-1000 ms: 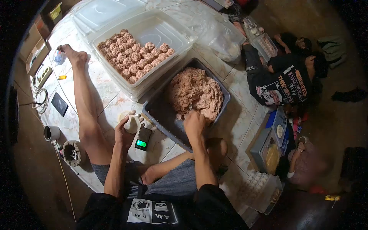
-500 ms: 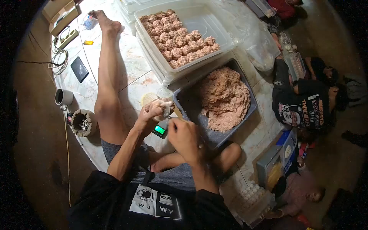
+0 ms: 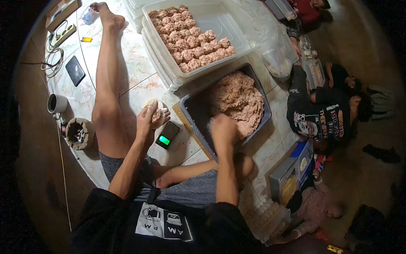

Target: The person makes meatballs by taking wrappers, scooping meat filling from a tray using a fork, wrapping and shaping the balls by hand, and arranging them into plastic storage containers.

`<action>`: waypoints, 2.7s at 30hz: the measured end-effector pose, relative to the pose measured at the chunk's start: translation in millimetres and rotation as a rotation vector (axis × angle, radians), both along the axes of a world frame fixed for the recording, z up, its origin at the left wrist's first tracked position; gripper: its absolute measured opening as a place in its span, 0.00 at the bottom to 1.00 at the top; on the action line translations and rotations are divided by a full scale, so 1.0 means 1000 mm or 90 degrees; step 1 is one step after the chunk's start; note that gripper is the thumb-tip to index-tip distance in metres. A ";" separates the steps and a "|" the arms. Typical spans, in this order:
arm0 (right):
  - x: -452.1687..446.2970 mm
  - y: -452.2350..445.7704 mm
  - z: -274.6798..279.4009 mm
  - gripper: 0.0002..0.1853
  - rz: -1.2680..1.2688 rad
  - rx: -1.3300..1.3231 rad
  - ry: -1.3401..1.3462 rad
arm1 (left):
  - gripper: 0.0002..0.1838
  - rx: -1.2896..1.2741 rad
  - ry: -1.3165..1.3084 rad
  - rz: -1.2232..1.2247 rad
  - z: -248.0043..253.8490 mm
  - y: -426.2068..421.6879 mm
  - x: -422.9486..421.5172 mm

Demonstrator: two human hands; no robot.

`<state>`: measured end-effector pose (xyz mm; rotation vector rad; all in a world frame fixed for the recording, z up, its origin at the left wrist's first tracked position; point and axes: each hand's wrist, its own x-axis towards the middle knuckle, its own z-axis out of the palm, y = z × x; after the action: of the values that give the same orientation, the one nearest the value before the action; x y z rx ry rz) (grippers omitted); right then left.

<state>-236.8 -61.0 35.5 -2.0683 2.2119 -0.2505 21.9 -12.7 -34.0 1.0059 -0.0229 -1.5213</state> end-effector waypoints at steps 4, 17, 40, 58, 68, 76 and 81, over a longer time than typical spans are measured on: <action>0.018 -0.014 -0.007 0.14 0.059 -0.070 -0.176 | 0.26 0.006 0.132 -0.152 -0.014 -0.001 0.021; -0.029 -0.003 0.004 0.12 0.043 -0.082 -0.016 | 0.25 -0.013 0.237 -0.094 -0.008 -0.002 0.019; 0.105 0.074 0.054 0.08 0.211 0.079 -0.231 | 0.46 -0.090 0.335 0.059 0.000 0.007 0.026; 0.111 0.070 0.036 0.05 0.273 0.123 -0.176 | 0.47 -0.060 0.309 0.101 -0.014 0.008 0.005; 0.124 0.072 0.045 0.06 0.289 0.052 -0.239 | 0.50 -0.037 0.285 0.090 -0.006 0.004 0.010; 0.129 0.070 0.047 0.07 0.259 0.087 -0.238 | 0.49 -0.060 0.278 0.072 -0.009 0.006 0.009; 0.122 0.066 0.048 0.08 0.264 0.097 -0.216 | 0.50 -0.094 0.294 0.069 -0.015 0.004 0.008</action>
<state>-115.3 5.2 83.1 -2.1485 1.5261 -0.3501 29.6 -8.6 -49.2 0.5140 0.2385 -1.5940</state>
